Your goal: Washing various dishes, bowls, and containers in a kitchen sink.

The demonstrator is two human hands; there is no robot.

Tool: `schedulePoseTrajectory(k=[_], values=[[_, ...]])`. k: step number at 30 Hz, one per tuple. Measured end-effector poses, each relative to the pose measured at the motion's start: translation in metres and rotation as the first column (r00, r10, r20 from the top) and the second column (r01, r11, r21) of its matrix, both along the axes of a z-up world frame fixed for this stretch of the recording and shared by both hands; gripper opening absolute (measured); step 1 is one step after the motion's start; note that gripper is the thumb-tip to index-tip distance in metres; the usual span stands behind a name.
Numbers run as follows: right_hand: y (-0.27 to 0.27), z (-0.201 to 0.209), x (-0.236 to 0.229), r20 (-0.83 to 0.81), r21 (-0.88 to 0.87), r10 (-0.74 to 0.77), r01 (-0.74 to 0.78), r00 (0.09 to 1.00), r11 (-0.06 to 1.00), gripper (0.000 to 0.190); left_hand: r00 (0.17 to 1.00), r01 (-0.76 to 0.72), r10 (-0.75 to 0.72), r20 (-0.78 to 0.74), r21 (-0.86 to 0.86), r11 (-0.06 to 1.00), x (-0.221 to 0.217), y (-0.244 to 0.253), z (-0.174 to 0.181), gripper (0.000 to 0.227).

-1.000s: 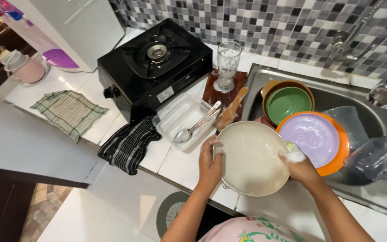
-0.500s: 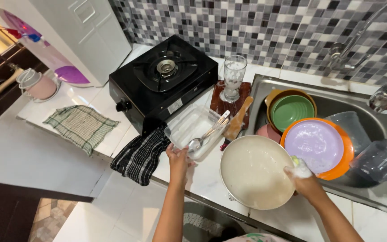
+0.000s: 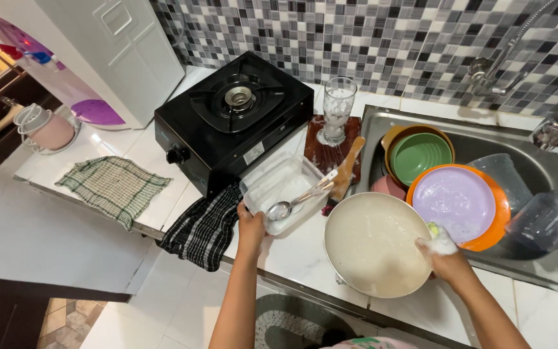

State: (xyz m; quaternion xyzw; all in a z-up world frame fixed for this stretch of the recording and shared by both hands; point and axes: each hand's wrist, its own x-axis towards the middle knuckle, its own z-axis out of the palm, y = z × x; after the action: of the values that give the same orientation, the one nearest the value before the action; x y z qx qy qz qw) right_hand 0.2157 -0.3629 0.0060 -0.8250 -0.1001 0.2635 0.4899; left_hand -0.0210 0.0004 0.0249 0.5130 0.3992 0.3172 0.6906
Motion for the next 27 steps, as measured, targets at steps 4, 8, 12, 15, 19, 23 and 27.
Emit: schedulePoseTrajectory(k=[4,8,12,15,19,23,27], values=[[0.001,0.002,-0.010,0.010,-0.019,-0.001,0.001,1.000,1.000,0.044,1.000,0.018,-0.019,0.005,0.152,0.988,-0.003,0.023,-0.044,0.064],[0.003,-0.012,-0.012,0.065,0.042,0.049,-0.051,0.997,0.998,0.038,0.999,0.025,-0.030,0.018,0.242,0.970,-0.003,0.033,-0.044,0.063],[0.019,0.007,-0.024,0.069,0.023,0.104,-0.105,0.992,0.994,0.033,0.996,0.018,-0.040,0.076,0.277,0.961,-0.001,0.045,-0.047,0.060],[0.030,-0.012,-0.023,0.076,-0.022,0.115,-0.114,0.990,0.993,0.031,0.998,0.018,-0.025,0.053,0.123,0.992,0.007,0.048,-0.016,0.060],[0.056,-0.002,-0.032,0.140,0.036,0.151,-0.157,0.979,0.987,0.031,0.998,0.024,-0.036,0.044,0.249,0.968,0.045,0.067,-0.009,0.063],[0.087,0.006,-0.043,-0.066,0.059,0.119,-0.115,0.991,0.992,0.033,0.983,0.155,-0.141,-0.121,0.119,0.981,0.093,0.069,0.012,0.073],[0.109,-0.002,-0.046,-0.190,0.150,0.192,-0.165,0.963,0.975,0.030,0.907,0.279,-0.209,-0.365,0.153,0.948,0.127,0.081,0.016,0.077]])
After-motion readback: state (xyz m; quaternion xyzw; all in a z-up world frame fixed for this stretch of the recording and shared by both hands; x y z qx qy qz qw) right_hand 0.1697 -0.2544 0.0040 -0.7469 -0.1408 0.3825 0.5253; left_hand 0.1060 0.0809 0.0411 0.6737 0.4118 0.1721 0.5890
